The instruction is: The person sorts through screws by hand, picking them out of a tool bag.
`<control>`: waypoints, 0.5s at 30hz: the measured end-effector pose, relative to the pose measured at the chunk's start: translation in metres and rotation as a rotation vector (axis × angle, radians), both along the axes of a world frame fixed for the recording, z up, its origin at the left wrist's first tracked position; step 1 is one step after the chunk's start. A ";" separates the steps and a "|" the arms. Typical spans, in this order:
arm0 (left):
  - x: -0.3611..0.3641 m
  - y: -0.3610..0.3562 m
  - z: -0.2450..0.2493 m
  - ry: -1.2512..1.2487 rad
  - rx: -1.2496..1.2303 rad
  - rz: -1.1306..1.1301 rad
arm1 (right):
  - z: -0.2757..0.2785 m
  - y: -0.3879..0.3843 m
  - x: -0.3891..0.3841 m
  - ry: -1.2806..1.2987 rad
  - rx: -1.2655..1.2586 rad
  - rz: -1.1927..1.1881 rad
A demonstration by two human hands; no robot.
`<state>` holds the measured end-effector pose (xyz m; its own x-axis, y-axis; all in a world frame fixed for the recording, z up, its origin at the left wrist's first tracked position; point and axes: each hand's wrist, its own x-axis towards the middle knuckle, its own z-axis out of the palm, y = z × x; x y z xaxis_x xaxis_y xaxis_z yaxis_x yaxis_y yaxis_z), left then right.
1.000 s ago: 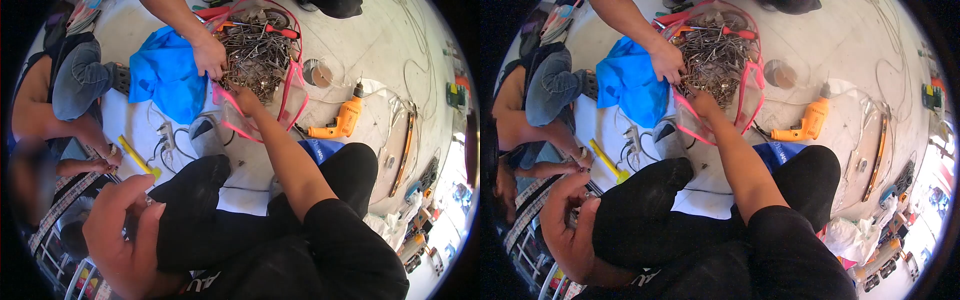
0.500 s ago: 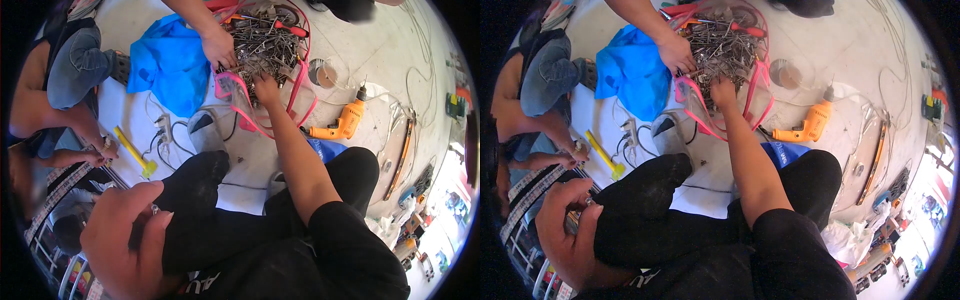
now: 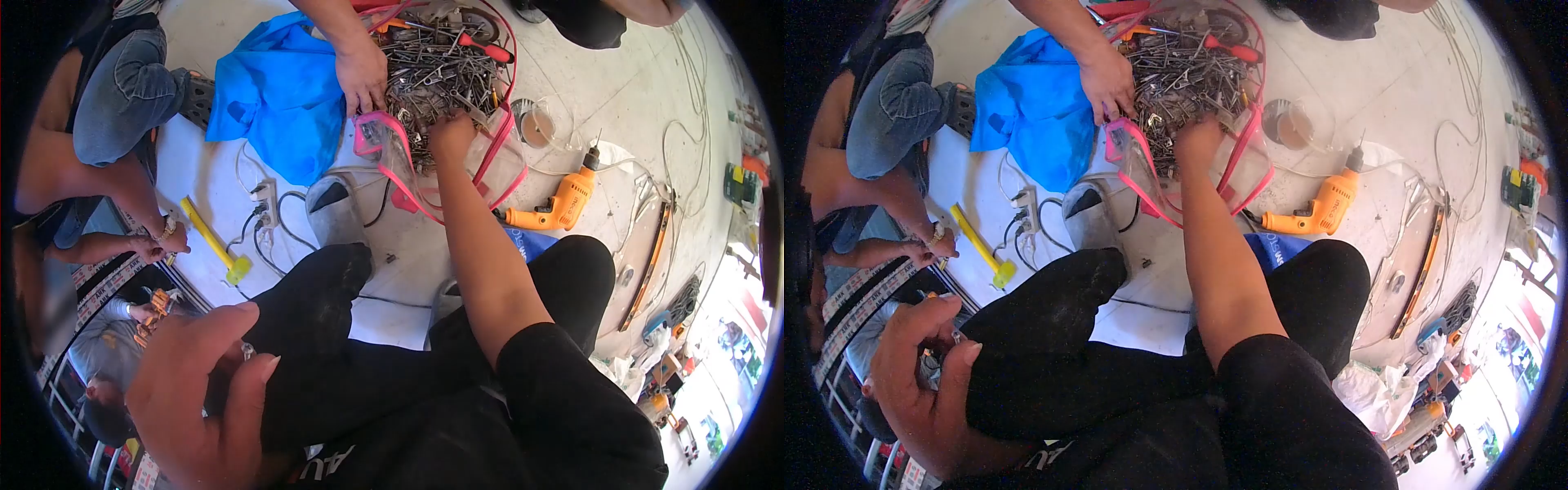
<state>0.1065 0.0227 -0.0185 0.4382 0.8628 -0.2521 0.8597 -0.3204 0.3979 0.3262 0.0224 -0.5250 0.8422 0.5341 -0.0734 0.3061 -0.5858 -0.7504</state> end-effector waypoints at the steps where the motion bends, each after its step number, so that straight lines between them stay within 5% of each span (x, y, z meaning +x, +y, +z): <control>1: 0.000 0.000 0.001 0.005 -0.007 0.007 | 0.006 -0.001 -0.002 -0.048 -0.126 0.135; 6: -0.004 0.002 0.001 -0.023 -0.043 0.023 | 0.035 -0.008 -0.012 0.096 -0.139 0.249; 8: 0.002 0.001 0.003 0.009 -0.027 0.024 | 0.037 -0.007 -0.015 0.055 -0.077 0.059; 15: -0.001 0.009 0.009 0.056 -0.190 -0.028 | 0.022 -0.001 -0.008 -0.047 -0.028 -0.040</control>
<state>0.1055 0.0319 -0.0091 0.4421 0.7850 -0.4339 0.8740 -0.2684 0.4051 0.3178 0.0217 -0.5028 0.8659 0.4979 -0.0481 0.3162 -0.6193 -0.7187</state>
